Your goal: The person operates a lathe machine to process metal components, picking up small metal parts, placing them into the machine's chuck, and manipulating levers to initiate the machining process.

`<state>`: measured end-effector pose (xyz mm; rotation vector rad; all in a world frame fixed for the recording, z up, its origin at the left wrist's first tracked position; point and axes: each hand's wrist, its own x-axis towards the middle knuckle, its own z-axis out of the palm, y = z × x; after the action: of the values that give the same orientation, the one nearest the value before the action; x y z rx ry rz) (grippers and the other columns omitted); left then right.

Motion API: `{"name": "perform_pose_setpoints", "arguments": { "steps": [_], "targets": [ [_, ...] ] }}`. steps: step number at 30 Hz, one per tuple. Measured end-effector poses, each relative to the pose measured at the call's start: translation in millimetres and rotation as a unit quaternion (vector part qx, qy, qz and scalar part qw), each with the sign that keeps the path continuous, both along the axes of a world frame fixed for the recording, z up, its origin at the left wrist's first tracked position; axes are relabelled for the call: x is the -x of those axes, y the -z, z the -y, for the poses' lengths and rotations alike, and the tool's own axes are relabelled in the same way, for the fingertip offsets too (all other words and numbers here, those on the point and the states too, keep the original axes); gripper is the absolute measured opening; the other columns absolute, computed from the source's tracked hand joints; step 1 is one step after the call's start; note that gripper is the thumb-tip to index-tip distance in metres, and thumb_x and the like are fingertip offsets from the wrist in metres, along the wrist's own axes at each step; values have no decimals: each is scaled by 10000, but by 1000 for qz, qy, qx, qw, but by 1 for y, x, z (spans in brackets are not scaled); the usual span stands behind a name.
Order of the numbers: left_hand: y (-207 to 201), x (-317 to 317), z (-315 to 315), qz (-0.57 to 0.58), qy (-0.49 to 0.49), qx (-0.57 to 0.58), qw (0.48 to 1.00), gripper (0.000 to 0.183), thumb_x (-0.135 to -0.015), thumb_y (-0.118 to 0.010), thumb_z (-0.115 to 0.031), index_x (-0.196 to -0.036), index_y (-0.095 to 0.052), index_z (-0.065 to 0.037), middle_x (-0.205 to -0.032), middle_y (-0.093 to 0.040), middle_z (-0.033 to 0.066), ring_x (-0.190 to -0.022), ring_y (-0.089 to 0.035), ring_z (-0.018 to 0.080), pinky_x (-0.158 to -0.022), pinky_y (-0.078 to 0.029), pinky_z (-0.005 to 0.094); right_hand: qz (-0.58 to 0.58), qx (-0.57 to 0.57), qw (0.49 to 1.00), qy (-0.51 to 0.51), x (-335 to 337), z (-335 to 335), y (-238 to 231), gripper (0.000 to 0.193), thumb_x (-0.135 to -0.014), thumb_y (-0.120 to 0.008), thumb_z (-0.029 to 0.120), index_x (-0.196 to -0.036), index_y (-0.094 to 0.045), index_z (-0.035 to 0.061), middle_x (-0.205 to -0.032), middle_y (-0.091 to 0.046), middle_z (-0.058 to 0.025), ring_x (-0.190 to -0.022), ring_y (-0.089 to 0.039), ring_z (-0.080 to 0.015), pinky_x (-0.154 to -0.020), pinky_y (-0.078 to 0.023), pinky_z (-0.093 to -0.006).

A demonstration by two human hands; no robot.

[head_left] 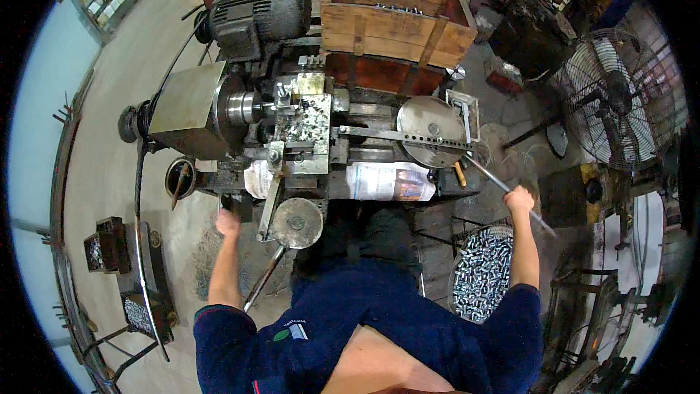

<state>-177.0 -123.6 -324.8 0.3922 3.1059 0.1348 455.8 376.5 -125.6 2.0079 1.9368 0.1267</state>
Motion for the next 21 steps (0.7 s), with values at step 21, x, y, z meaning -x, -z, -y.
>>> {"name": "perform_pose_setpoints", "arguments": {
  "steps": [21],
  "targets": [
    [-220, 63, 84, 23, 133, -168, 977, 341, -820, -572, -289, -1078, -593, -66, -868, -636, 185, -789, -623, 315, -683, -483, 383, -386, -61, 600, -698, 428, 153, -150, 388, -540, -638, 203, -897, -650, 48, -993, -592, -134, -1072, -497, -287, -994, -318, -421]
  ]
}}
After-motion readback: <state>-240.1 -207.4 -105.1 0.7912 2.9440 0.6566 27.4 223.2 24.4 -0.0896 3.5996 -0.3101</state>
